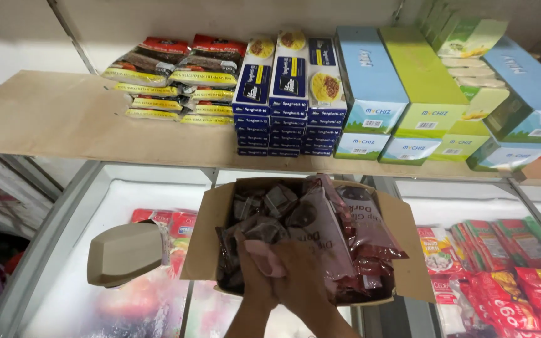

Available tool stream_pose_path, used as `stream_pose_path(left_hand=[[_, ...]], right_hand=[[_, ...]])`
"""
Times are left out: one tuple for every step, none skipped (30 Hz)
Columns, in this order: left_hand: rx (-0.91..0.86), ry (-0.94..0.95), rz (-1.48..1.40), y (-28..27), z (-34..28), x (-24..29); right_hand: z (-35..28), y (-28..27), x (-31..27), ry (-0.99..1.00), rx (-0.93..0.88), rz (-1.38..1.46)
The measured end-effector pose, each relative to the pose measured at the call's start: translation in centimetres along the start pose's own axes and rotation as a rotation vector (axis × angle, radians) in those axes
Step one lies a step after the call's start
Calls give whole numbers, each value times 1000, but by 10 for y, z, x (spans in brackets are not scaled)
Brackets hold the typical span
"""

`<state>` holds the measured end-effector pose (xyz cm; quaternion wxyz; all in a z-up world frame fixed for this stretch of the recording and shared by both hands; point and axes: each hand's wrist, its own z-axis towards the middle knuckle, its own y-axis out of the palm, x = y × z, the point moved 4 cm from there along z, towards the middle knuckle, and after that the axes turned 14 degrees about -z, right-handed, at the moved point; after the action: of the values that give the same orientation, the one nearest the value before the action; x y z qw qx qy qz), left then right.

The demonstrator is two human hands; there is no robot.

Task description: The recorder wipes small food packets with a cloth and neatly arranges them on a grocery store shelf.

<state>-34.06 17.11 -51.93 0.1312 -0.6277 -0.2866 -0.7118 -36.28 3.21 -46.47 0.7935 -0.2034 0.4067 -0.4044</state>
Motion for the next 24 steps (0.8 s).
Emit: stream_pose_path(left_hand=[[-108,-182,-290,-2,-1,1],[-212,-361,-582,-3,-3,5],[-211,-370,-578,-8,-2,8],[-316,-543,-873,-6,-4,11],[-419,-711,-1168,-6,-6,18],[-415,-719,-1163,-8,-8,17],[-430,-727,-1169,-9,-8,17],[-445,-737,-1175,-11,-9,17],[-447,-742,-1173,-14,-9,-8],[-475,-796,-989,-17,-10,-37],[-504,-846,-801,-21,-11,-65],[-509,-853,-797,-24,-15,-62],[-531,-854,-986,-24,-17,-56],[-550,-851,-1176,-25,-18,-49],[-562,-853,-1174,-29,-15,-38],[-536,-911,-1159,-33,-13,-30],[-504,-984,-1143,-39,-18,-24],[-510,-1000,-1141,-46,-13,-22],[-514,-1074,-1102,-52,-11,-23],[-519,-1146,-1063,-57,-10,-24],[-525,-1156,-1057,-57,-7,-25],[-554,-1093,-1025,-58,-3,-25],[-576,-1012,-1006,-59,2,-27],[-575,-1003,-1013,-63,10,-38]], right_hand=[[-4,-1,-11,-102,-85,49],[-9,-2,-22,-203,-170,99],[-11,2,-17,-195,-175,98],[-15,13,-8,-15,-371,300],[-21,25,-2,169,-562,503],[-19,30,-1,178,-564,505],[-13,29,3,236,-396,511],[-8,28,8,295,-229,513],[-5,33,4,299,-227,511],[0,34,-4,130,-163,290],[5,35,-14,-38,-102,69],[1,42,-7,-31,-100,65],[-1,53,5,118,-182,173],[-5,65,16,264,-268,282],[-4,71,23,265,-256,280],[-2,79,29,260,-266,483],[-8,82,36,264,-278,680],[-5,77,36,276,-270,671],[-8,77,46,594,-331,664],[-15,75,54,913,-388,649],[-17,79,57,921,-378,648],[-20,82,60,922,-449,443],[-21,88,65,898,-526,237],[-19,96,61,887,-528,235]])
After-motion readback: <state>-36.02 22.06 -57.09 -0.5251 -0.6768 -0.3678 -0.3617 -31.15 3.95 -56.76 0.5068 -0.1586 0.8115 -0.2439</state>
